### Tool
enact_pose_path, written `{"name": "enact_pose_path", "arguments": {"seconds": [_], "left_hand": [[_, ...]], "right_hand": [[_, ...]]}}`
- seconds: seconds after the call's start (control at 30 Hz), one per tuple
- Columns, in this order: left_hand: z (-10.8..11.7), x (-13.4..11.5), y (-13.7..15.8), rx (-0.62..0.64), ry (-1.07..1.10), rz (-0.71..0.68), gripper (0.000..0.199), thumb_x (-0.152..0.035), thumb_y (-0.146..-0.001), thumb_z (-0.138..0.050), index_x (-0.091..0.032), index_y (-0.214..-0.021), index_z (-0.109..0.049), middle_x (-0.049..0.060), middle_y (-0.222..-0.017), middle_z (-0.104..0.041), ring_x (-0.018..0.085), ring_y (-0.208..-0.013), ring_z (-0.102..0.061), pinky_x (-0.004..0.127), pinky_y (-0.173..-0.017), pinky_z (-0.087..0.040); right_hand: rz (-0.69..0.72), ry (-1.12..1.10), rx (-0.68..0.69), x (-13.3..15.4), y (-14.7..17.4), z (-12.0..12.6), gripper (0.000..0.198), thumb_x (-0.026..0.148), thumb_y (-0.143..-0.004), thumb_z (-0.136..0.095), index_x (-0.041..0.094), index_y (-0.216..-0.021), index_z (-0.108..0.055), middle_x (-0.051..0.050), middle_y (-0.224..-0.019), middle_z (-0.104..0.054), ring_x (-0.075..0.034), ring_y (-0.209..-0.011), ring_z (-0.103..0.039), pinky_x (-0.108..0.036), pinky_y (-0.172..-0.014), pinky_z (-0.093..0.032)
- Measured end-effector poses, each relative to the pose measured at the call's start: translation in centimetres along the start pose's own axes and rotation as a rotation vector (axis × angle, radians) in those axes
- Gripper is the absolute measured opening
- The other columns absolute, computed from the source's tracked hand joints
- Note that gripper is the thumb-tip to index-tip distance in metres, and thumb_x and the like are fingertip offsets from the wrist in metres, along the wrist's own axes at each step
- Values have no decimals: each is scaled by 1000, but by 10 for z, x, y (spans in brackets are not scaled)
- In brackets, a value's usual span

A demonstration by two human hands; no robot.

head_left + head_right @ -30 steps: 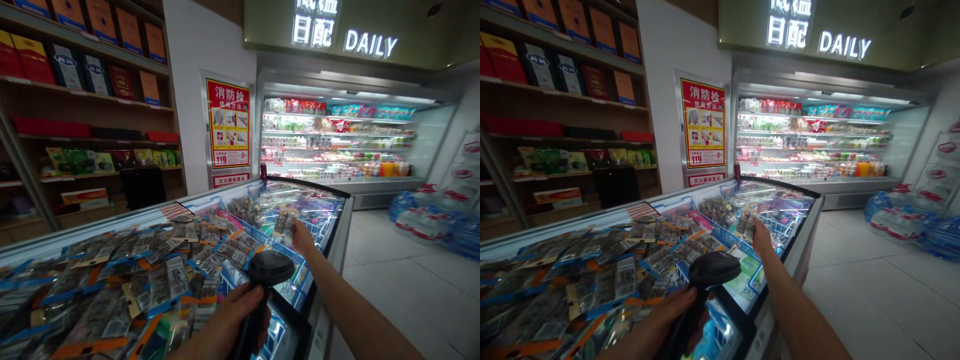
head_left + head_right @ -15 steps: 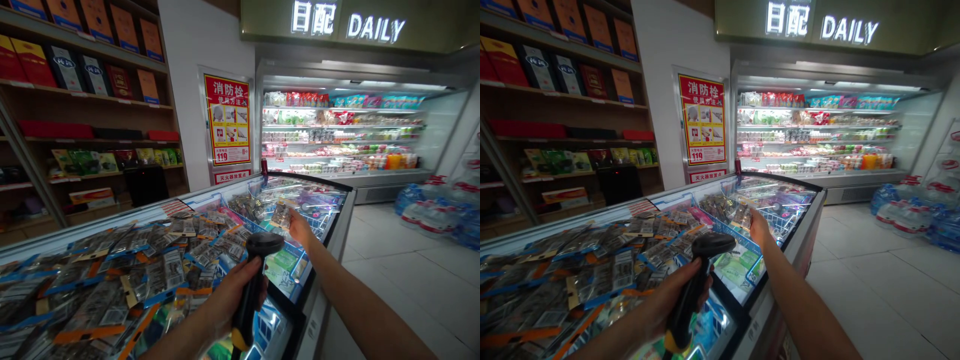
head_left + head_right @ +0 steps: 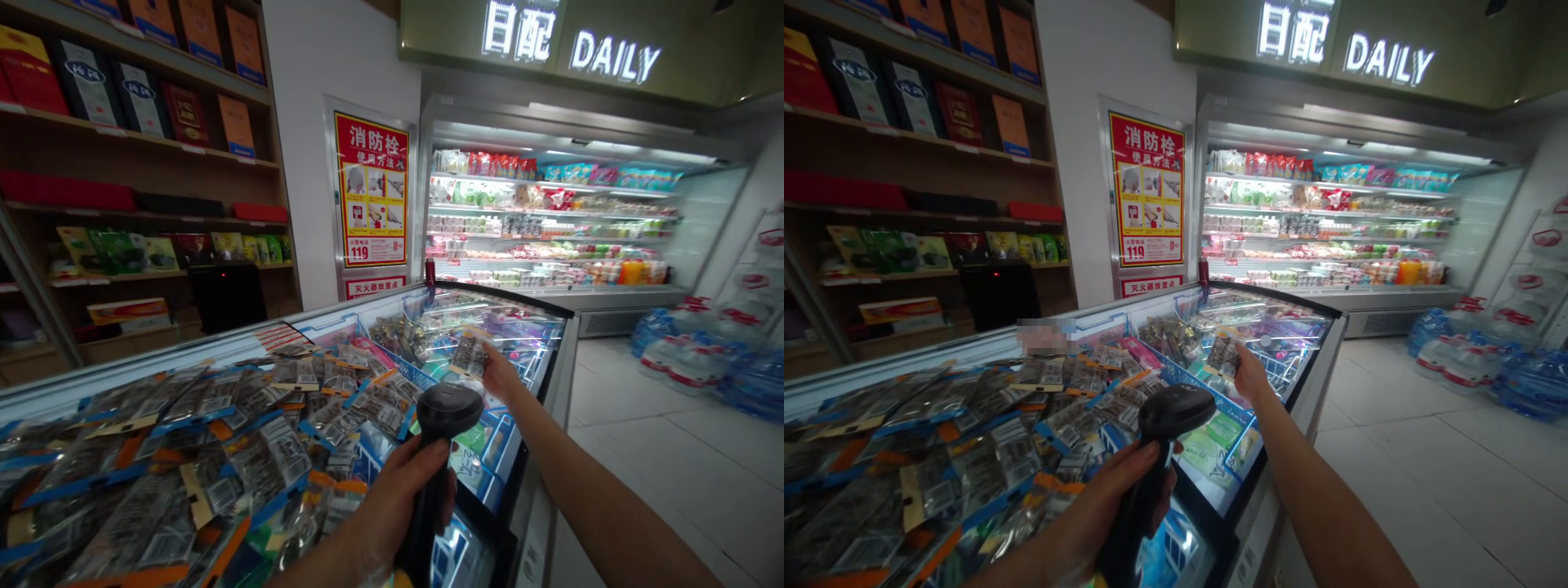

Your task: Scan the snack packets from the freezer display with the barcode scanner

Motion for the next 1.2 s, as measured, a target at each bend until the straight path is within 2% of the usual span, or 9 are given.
{"name": "enact_pose_path", "arguments": {"seconds": [0.27, 0.47, 0.87, 1.03, 1.2], "left_hand": [[-3, 7, 8, 17, -58, 43, 33, -44, -63, -59, -15, -71, -47, -1, -54, -50, 6, -41, -43, 19, -41, -28], [-6, 5, 12, -8, -56, 29, 36, -45, -60, -61, -15, -75, -49, 0, -56, -50, 7, -43, -44, 19, -42, -28], [-4, 5, 13, -56, -44, 111, 38, -47, -61, -61, -13, -77, -53, 1, -57, -51, 7, -45, -44, 18, -45, -31], [-6, 3, 14, -53, -46, 99, 38, -46, -61, -61, -14, -80, -54, 1, -58, -52, 7, -45, -45, 18, -44, -30], [-5, 0, 17, -106, -58, 60, 35, -44, -63, -60, -14, -81, -55, 1, -61, -54, 7, -47, -46, 18, -45, -32]], "right_hand": [[11, -42, -11, 0, -1, 6, 11, 17, -73, -47, 16, -74, -59, -3, -64, -67, -17, -57, -63, -29, -54, -52], [62, -44, 27, -1, 4, 2, 12, 10, -68, -53, 17, -74, -60, 1, -65, -67, -12, -56, -62, -24, -55, -52], [-54, -29, 9, -7, 2, 8, 11, 18, -75, -48, 15, -79, -58, -2, -62, -66, -16, -55, -63, -29, -55, -52], [-62, -37, 10, -5, 4, 5, 10, 18, -75, -49, 15, -78, -58, -2, -62, -66, -16, -56, -63, -29, -56, -52], [-60, -42, 6, -4, 5, 4, 11, 18, -75, -48, 16, -75, -58, -2, -62, -66, -15, -54, -62, -28, -54, -52]]}}
Point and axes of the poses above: each hand's wrist, its own y-axis away from the middle knuckle, its own z-axis out of the back of the hand, x = y × z, the point moved 5 cm from there along -y, towards the middle knuckle
